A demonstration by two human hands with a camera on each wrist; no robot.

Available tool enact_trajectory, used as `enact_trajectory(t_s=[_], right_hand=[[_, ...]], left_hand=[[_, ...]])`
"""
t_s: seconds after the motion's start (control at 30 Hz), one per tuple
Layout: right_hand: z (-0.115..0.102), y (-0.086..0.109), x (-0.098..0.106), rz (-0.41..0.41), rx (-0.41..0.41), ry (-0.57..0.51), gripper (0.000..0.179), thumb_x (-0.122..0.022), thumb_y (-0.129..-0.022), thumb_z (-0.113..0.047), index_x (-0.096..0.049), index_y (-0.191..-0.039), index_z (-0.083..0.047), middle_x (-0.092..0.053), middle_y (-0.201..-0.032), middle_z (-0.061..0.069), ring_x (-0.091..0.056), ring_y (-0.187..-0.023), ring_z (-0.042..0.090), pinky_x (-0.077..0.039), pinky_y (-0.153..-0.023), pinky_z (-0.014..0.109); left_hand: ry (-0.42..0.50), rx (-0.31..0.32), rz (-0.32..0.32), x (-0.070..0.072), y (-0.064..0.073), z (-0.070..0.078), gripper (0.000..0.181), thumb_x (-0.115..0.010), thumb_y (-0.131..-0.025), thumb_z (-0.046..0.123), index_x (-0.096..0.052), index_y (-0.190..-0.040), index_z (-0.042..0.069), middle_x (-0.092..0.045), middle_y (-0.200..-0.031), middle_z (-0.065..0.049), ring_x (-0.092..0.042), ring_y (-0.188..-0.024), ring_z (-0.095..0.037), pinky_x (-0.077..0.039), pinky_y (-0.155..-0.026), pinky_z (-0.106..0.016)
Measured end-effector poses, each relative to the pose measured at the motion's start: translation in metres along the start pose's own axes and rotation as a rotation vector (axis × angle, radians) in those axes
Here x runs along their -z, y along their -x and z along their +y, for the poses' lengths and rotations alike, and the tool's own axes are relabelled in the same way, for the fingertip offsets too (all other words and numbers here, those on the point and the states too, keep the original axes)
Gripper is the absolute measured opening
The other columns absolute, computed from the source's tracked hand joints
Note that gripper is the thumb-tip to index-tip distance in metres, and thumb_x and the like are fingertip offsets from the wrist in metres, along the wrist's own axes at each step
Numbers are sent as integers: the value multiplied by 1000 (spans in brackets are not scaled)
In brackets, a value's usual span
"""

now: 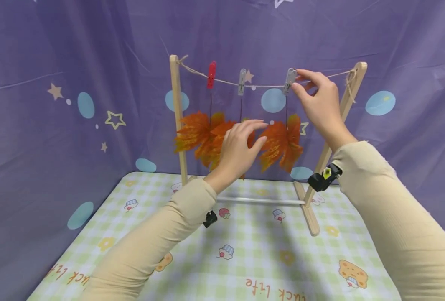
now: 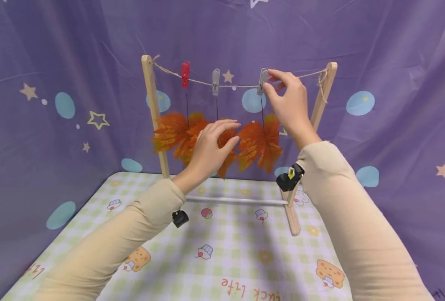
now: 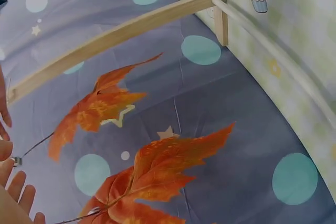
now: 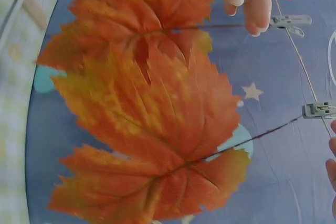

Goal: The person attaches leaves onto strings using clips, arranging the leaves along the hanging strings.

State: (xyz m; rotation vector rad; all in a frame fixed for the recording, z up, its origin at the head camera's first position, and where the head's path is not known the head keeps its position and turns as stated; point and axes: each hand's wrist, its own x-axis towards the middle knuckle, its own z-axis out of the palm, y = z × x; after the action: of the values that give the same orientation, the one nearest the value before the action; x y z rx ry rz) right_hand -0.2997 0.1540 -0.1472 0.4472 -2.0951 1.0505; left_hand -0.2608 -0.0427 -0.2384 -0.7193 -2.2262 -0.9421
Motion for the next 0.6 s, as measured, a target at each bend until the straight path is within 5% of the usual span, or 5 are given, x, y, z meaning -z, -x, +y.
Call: enact_trajectory(t_s=[0.23,0.5,0.6], right_hand=[[3,23,2,120,-10,-183,35,-65,-96,-13,-65,-130,-7,-70,-110,0,-56,-90,2,-39,-78,18],[10,78,8,231,44,-287,29,-65,-95,-6,-68,-124,-6,-72,-106,-3,-61,-96,9,-43,-81,20],[12,99,10,246,40,-327,28,-65,-95,-3,-68,-123,-2,-72,-106,-3,-61,-98,11,-43,-81,21]], left_hand=[[-51,-70,-52,13,17,5,36,-66,-98,24,-63,-133,16,-55,-140,3,-48,-128,-19,-32,-109,-39],[53,157,-137,31,57,2,41,-58,-102,33,-55,-141,23,-50,-145,4,-41,-134,-21,-22,-113,-50],[77,188,-128,34,73,-2,41,-58,-102,34,-54,-142,24,-50,-145,5,-40,-135,-20,-20,-114,-53]])
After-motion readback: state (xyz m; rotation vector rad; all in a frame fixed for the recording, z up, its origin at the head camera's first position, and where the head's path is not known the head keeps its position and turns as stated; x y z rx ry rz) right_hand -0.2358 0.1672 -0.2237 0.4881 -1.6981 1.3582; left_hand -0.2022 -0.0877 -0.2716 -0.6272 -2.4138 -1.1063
